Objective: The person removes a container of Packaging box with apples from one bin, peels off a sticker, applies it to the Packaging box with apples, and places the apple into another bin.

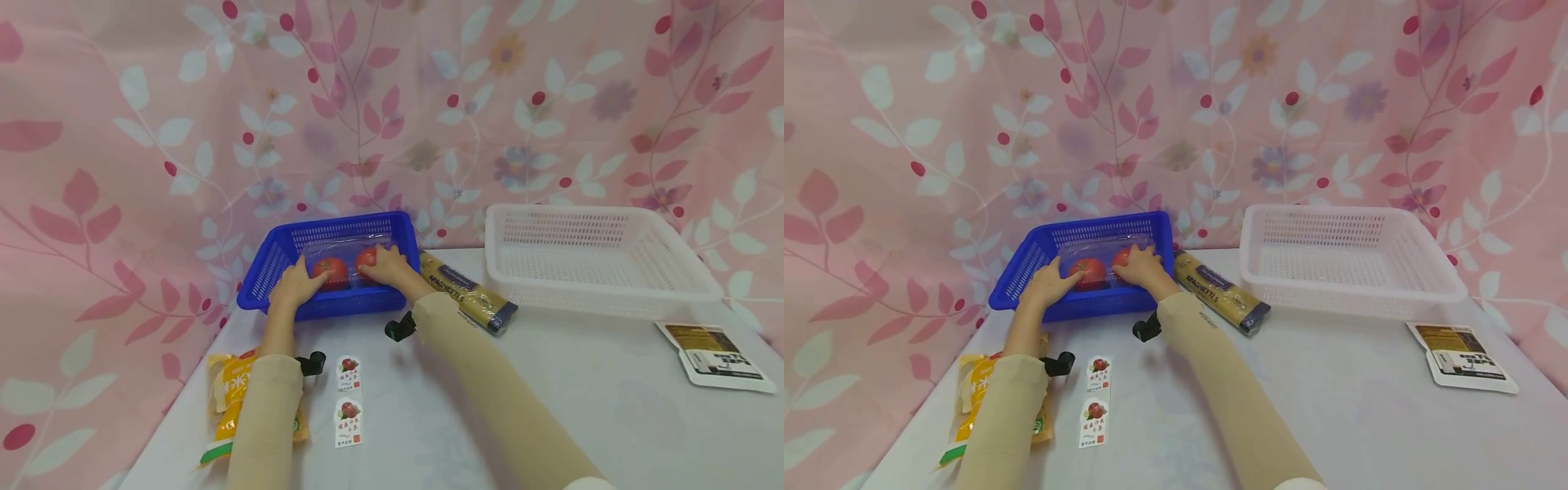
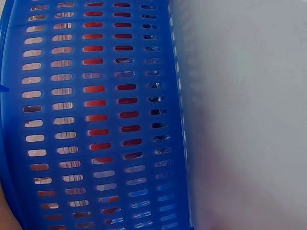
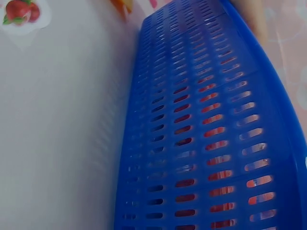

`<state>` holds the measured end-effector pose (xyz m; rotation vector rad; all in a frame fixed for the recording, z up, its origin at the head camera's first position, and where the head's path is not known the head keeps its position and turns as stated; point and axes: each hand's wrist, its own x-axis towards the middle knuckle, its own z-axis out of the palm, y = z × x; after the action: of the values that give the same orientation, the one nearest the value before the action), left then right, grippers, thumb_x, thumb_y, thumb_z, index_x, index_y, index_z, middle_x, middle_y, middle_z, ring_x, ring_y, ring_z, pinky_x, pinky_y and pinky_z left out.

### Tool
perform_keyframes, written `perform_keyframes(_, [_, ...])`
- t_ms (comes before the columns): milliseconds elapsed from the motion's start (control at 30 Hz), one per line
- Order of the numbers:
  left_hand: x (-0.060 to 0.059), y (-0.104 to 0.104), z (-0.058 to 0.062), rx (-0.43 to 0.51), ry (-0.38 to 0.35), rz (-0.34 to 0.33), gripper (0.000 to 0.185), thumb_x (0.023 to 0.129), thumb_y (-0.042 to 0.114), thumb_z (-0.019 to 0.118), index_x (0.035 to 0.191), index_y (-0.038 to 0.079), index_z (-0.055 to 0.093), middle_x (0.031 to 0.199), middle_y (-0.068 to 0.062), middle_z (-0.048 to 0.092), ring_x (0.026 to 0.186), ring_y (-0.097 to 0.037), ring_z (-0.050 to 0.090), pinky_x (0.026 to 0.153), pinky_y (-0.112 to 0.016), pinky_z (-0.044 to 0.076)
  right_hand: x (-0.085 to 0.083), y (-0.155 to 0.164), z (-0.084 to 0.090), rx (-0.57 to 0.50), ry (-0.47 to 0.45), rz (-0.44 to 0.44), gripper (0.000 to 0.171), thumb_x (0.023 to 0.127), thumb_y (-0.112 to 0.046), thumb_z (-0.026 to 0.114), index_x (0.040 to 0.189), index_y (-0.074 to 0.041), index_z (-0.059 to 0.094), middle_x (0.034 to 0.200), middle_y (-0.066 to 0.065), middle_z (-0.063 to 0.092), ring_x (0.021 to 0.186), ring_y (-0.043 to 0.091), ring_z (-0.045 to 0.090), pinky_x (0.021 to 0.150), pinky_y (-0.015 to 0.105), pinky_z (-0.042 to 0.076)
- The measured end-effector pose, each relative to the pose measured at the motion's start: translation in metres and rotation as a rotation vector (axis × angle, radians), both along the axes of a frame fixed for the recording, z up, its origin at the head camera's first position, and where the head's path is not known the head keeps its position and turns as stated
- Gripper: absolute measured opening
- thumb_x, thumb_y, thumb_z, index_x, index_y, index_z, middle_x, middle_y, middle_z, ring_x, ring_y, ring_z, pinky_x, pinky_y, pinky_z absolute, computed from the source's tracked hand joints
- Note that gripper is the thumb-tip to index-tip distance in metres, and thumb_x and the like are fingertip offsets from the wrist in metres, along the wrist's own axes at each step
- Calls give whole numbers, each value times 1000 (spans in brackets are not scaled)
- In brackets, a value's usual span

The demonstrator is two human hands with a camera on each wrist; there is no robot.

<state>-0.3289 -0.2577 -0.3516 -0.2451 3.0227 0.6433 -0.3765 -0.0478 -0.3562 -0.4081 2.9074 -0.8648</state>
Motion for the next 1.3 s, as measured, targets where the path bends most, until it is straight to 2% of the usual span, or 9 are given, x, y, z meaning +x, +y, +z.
perform_keyframes(267, [4,0,-1,-12,74,9,90,84,64,39,147,6,12,145,-26,21,126,-48,27,92,-67,28,1,2,-1,-4,113,60,61,87,-46,53,129,-2,47,121,15,54,116,34,43,96,49,37])
perform_keyframes(367, [4,-2,-2,10,119,29,90,84,64,40,147,6,14,145,-24,22,128,-46,24,91,-67,28,2,3,2,-31,176,70,54,86,-44,55,121,-3,55,114,12,59,113,30,45,93,47,39])
perform_keyframes(433, [4,-3,-1,33,167,43,88,84,62,43,146,5,16,145,-23,23,129,-45,24,91,-68,28,3,3,4,-46,224,80,52,85,-43,57,119,-3,57,113,10,61,118,31,42,96,47,37])
perform_keyframes(567, [5,-2,3,88,285,32,82,85,52,49,144,1,23,144,-24,28,130,-43,24,98,-61,26,5,6,9,-75,252,64,52,84,-41,58,121,-4,57,116,13,59,122,34,39,96,47,37])
perform_keyframes(700, [8,1,9,145,403,18,73,84,40,52,139,-4,33,138,-25,37,129,-40,28,104,-52,24,7,9,16,-95,214,9,53,83,-44,55,122,-9,56,126,17,48,112,37,45,86,44,45])
perform_keyframes(800, [11,3,16,160,459,17,69,83,36,53,136,-6,37,136,-25,40,129,-39,30,105,-49,24,9,10,23,-89,217,-8,53,82,-47,54,121,-12,57,130,18,43,109,38,47,82,43,46])
perform_keyframes(933, [14,9,27,156,492,9,68,84,36,53,136,-6,37,137,-26,38,129,-39,30,105,-48,24,11,15,35,-69,237,-11,57,82,-50,52,126,-14,54,135,18,40,115,39,44,87,46,44])
perform_keyframes(1067, [20,16,37,163,496,18,69,85,38,52,137,-4,37,138,-25,37,128,-41,30,103,-52,26,15,22,44,-62,252,-20,60,83,-50,50,132,-16,50,141,17,33,119,38,41,89,48,42])
perform_keyframes(1300, [31,29,52,164,489,21,69,86,41,52,139,0,35,140,-22,35,127,-42,31,99,-55,31,22,34,52,-83,301,-27,57,83,-48,48,131,-17,51,143,19,30,123,39,38,93,49,39])
